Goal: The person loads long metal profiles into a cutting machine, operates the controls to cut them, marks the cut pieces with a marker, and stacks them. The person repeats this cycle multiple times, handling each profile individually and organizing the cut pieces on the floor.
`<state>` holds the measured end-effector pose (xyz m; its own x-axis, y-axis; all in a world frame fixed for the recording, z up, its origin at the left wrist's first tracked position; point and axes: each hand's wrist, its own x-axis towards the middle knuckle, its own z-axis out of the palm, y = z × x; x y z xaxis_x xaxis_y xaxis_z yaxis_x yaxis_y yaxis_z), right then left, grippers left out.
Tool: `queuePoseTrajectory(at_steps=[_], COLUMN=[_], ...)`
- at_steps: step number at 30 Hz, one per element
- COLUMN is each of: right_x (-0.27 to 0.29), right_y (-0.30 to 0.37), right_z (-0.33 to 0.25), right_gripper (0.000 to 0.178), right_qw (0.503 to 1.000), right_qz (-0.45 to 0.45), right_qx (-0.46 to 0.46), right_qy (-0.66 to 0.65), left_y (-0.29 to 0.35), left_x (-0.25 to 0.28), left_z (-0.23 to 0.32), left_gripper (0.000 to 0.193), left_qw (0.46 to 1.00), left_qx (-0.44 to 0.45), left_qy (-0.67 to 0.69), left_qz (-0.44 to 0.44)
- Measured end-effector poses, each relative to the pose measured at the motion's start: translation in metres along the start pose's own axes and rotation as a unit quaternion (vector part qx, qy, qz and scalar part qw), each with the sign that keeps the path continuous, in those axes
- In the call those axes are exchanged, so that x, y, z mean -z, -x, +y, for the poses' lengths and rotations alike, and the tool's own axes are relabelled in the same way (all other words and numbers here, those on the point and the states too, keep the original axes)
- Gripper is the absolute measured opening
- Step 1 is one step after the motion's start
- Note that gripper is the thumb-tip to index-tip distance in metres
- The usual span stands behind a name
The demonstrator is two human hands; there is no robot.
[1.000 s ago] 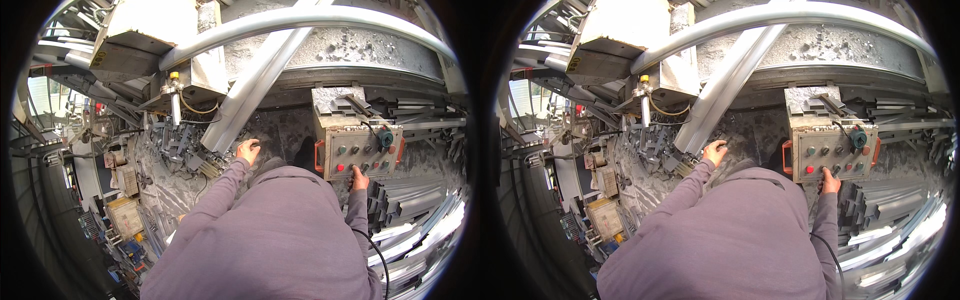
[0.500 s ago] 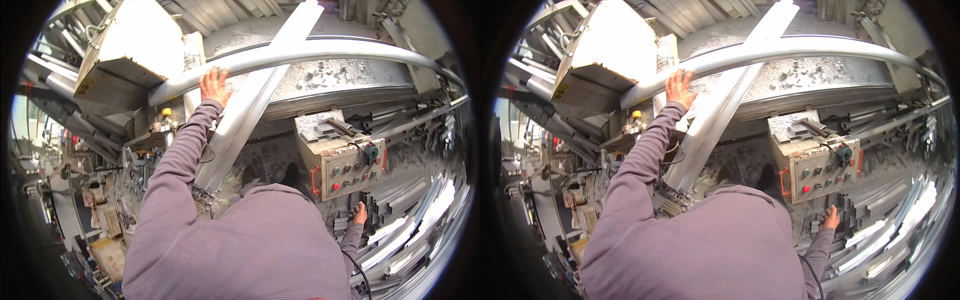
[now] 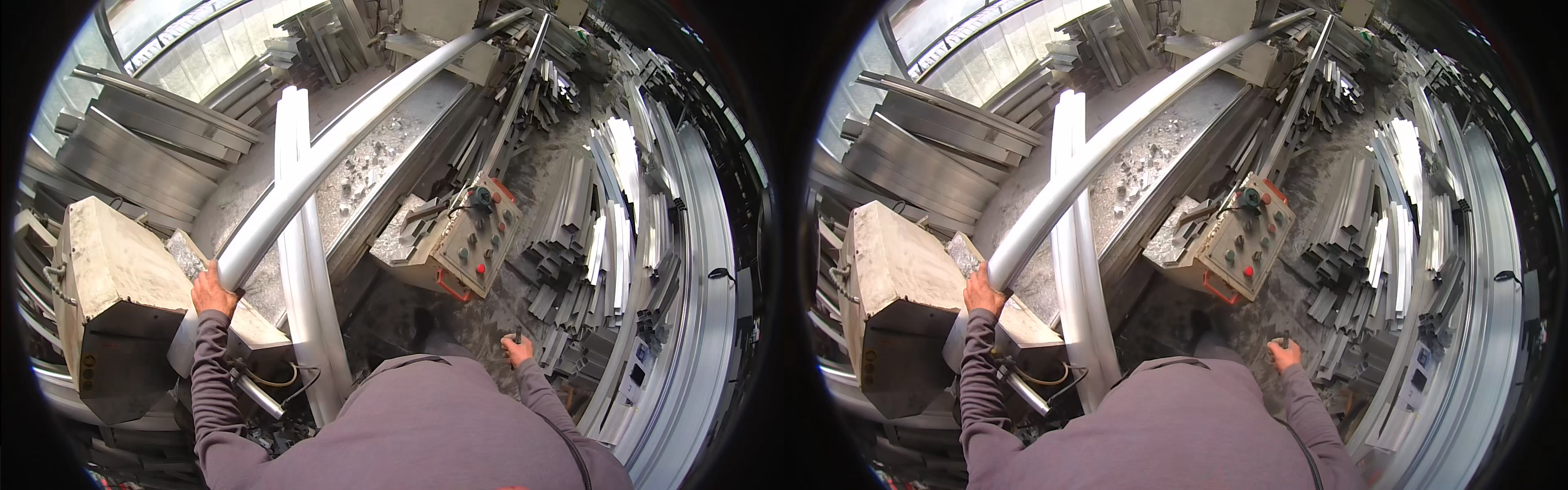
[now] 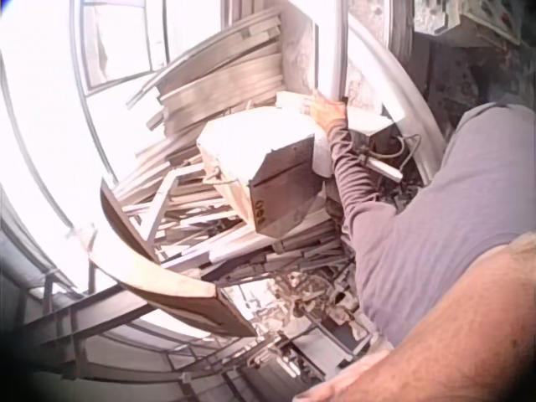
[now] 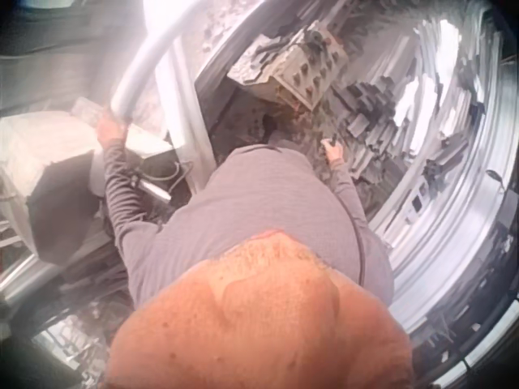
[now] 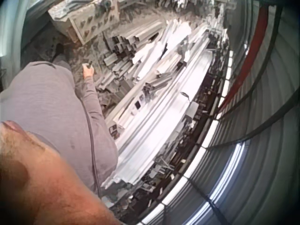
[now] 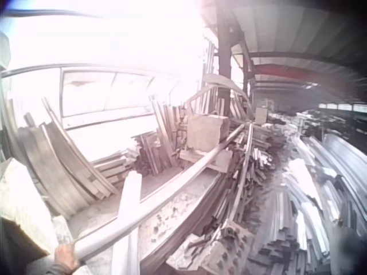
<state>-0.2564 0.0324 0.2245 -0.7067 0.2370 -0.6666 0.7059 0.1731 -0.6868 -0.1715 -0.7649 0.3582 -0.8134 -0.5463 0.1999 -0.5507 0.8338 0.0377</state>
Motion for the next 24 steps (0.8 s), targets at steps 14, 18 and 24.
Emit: queuePoseTrajectory(at_steps=[14, 18, 24], right_x=[-0.092, -0.197, -0.290], right_y=[-0.009, 0.042, 0.169], right_z=[-0.128, -0.196, -0.186], right_gripper=[0.039, 0.032, 0.022], right_qw=[0.931, 0.863, 0.712], right_qz=[-0.214, -0.345, -0.648], right_qx=[0.247, 0.338, 0.264], right_qy=[0.165, 0.146, 0.058], left_y=[0.197, 0.192, 0.240], left_x=[0.048, 0.071, 0.106], left_z=[0.152, 0.176, 0.243], left_gripper=[0.096, 0.093, 0.054], left_qw=[0.994, 0.992, 0.929], left_qx=[0.091, 0.111, 0.037], left_qy=[0.059, 0.049, 0.367], left_qz=[-0.027, 0.020, 0.030])
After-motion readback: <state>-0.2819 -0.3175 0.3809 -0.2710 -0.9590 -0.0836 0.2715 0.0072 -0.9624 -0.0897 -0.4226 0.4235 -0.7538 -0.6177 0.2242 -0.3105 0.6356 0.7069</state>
